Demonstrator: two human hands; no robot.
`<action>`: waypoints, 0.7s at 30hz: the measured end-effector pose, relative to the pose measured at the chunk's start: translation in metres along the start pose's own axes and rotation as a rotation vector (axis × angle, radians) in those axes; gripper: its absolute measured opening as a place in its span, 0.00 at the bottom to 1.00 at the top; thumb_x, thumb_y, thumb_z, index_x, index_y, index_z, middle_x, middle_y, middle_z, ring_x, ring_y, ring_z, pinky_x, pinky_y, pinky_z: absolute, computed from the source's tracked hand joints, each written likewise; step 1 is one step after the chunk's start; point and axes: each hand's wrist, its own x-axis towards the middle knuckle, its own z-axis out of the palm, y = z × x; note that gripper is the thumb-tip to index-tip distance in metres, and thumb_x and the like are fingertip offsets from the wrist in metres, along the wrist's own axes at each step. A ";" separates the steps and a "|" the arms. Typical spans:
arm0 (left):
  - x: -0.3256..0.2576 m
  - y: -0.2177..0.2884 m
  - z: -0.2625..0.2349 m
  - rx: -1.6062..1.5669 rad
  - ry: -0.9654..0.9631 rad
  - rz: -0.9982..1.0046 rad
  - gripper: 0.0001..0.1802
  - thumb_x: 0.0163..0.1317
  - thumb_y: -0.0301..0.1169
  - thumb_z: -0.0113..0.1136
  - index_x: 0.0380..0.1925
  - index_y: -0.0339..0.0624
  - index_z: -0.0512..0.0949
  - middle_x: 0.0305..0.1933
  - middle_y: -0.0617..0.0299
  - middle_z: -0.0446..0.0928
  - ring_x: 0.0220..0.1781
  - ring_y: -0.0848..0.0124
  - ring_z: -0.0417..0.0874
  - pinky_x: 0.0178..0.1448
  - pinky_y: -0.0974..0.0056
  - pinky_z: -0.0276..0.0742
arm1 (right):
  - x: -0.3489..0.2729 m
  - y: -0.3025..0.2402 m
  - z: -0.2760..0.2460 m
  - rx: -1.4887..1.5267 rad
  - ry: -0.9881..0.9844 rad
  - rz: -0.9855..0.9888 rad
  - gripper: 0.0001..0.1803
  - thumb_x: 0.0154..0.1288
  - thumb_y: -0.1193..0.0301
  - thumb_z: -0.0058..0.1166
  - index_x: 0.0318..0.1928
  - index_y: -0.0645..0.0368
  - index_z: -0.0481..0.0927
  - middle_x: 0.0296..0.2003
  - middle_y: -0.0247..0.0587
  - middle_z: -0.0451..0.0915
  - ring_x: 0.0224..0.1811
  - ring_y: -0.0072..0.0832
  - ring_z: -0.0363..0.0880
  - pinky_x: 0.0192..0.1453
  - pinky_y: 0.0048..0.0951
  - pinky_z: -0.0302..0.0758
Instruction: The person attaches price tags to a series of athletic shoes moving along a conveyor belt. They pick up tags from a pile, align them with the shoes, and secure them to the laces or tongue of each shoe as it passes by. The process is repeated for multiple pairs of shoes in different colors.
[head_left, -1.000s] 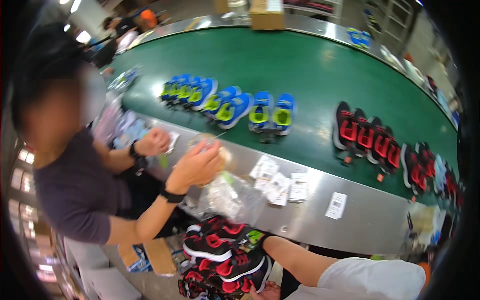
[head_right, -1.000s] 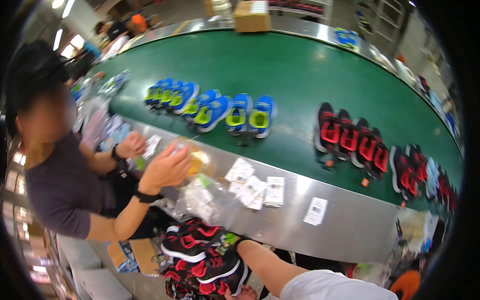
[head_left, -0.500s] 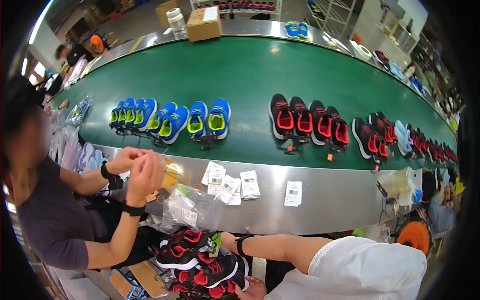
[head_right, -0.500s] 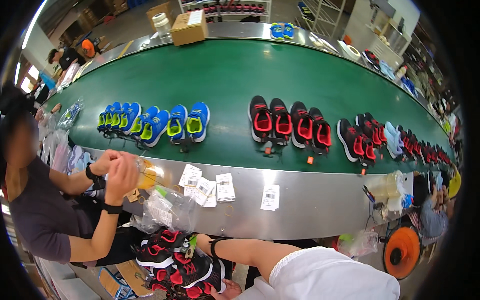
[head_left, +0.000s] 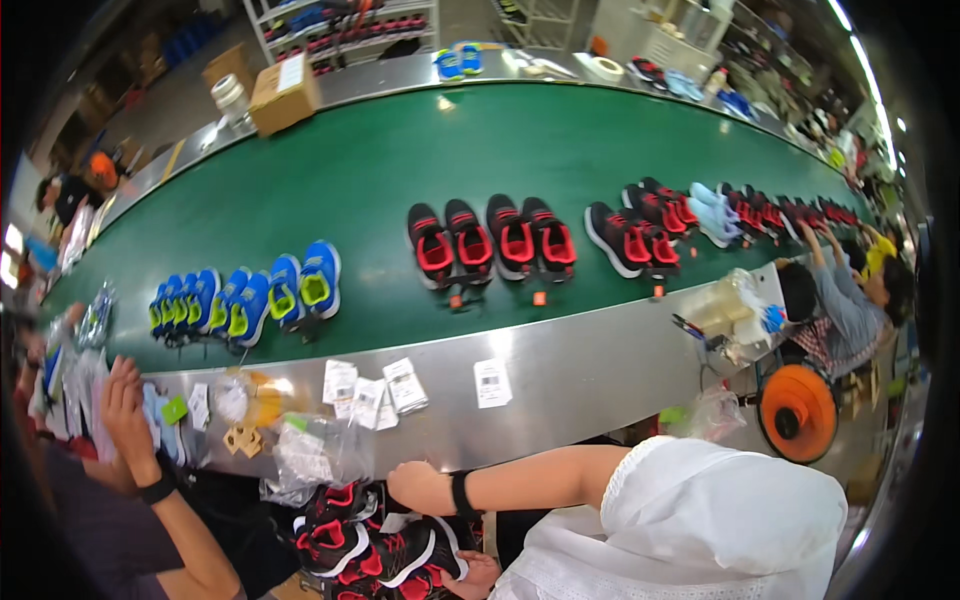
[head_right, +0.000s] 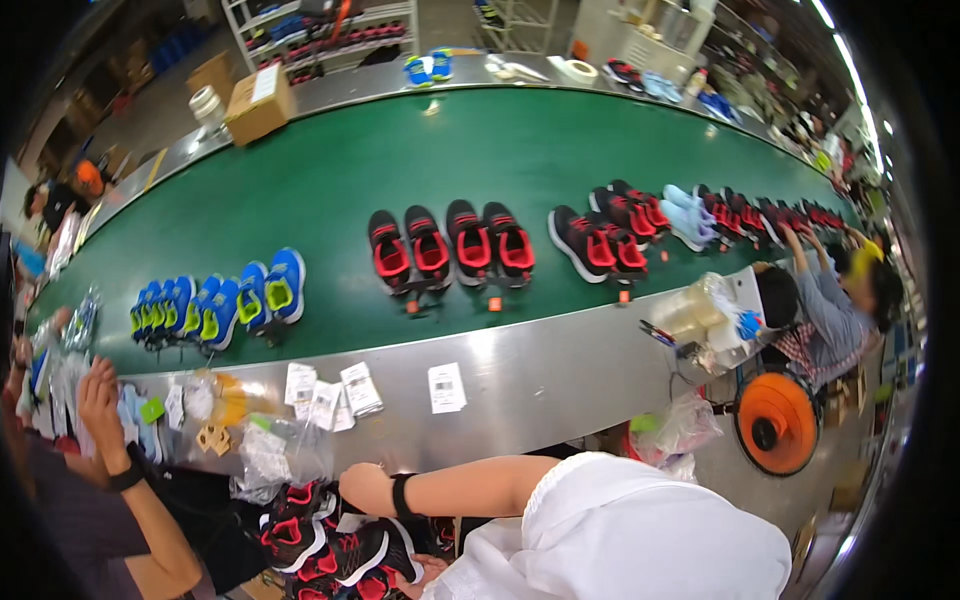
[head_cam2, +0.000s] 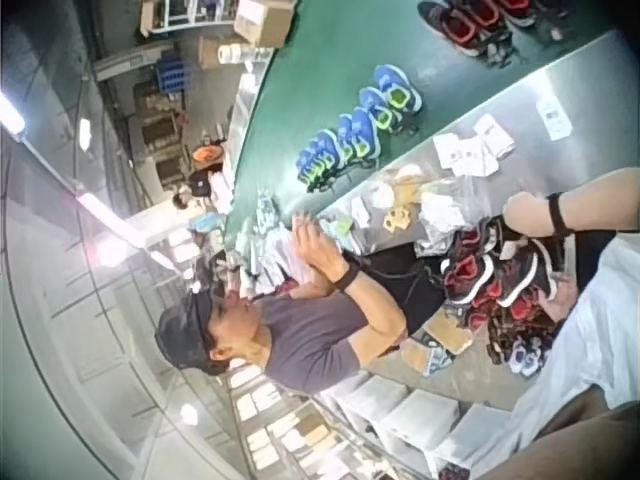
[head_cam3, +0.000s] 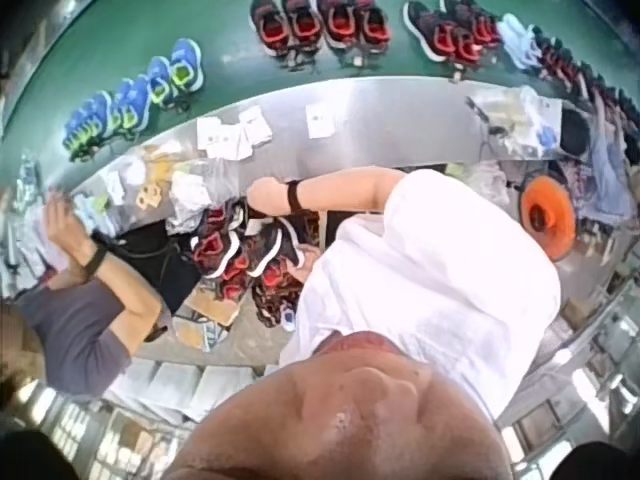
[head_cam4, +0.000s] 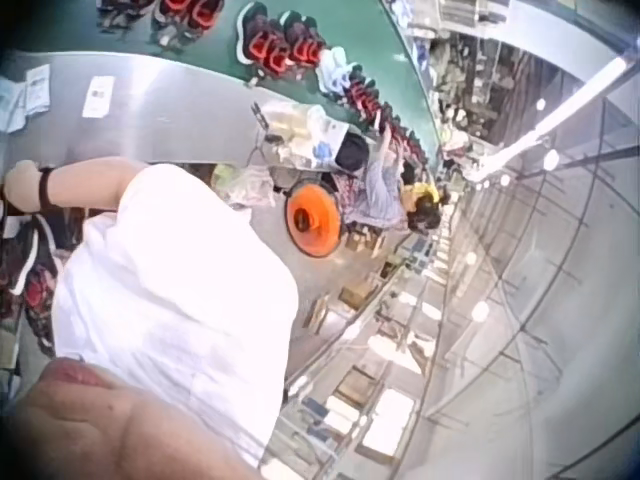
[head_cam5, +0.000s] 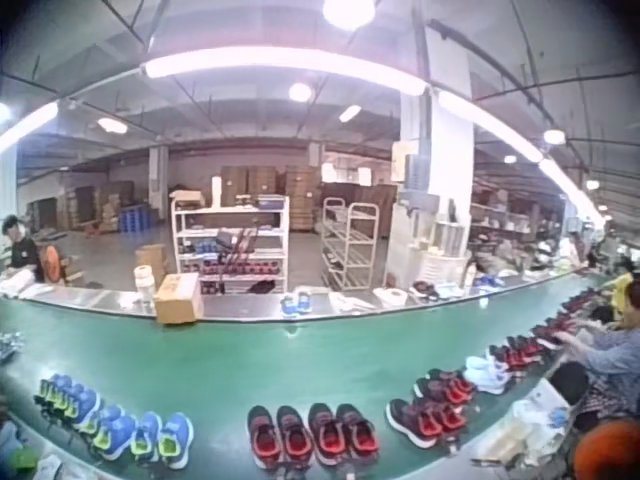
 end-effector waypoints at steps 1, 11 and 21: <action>0.004 -0.010 0.001 -0.189 -0.053 -0.013 0.33 0.46 0.44 0.66 0.50 0.38 0.72 0.50 0.56 0.74 0.53 0.64 0.72 0.63 0.60 0.65 | -0.026 0.018 -0.024 0.071 -0.022 0.076 0.12 0.46 0.73 0.58 0.32 0.66 0.80 0.29 0.51 0.81 0.34 0.44 0.82 0.38 0.40 0.79; -0.014 -0.061 0.091 0.930 0.434 -0.245 0.22 0.62 0.47 0.53 0.43 0.38 0.75 0.42 0.56 0.79 0.45 0.63 0.79 0.50 0.59 0.74 | -0.231 0.216 -0.067 0.831 0.626 0.849 0.14 0.61 0.72 0.51 0.47 0.62 0.72 0.34 0.43 0.79 0.37 0.32 0.79 0.43 0.36 0.76; 0.161 -0.192 0.197 2.622 -0.162 0.642 0.23 0.52 0.32 0.65 0.46 0.35 0.70 0.49 0.49 0.70 0.52 0.51 0.72 0.54 0.55 0.72 | -0.282 0.254 -0.054 0.284 0.657 0.771 0.12 0.55 0.70 0.56 0.40 0.60 0.76 0.35 0.49 0.77 0.39 0.47 0.76 0.41 0.43 0.74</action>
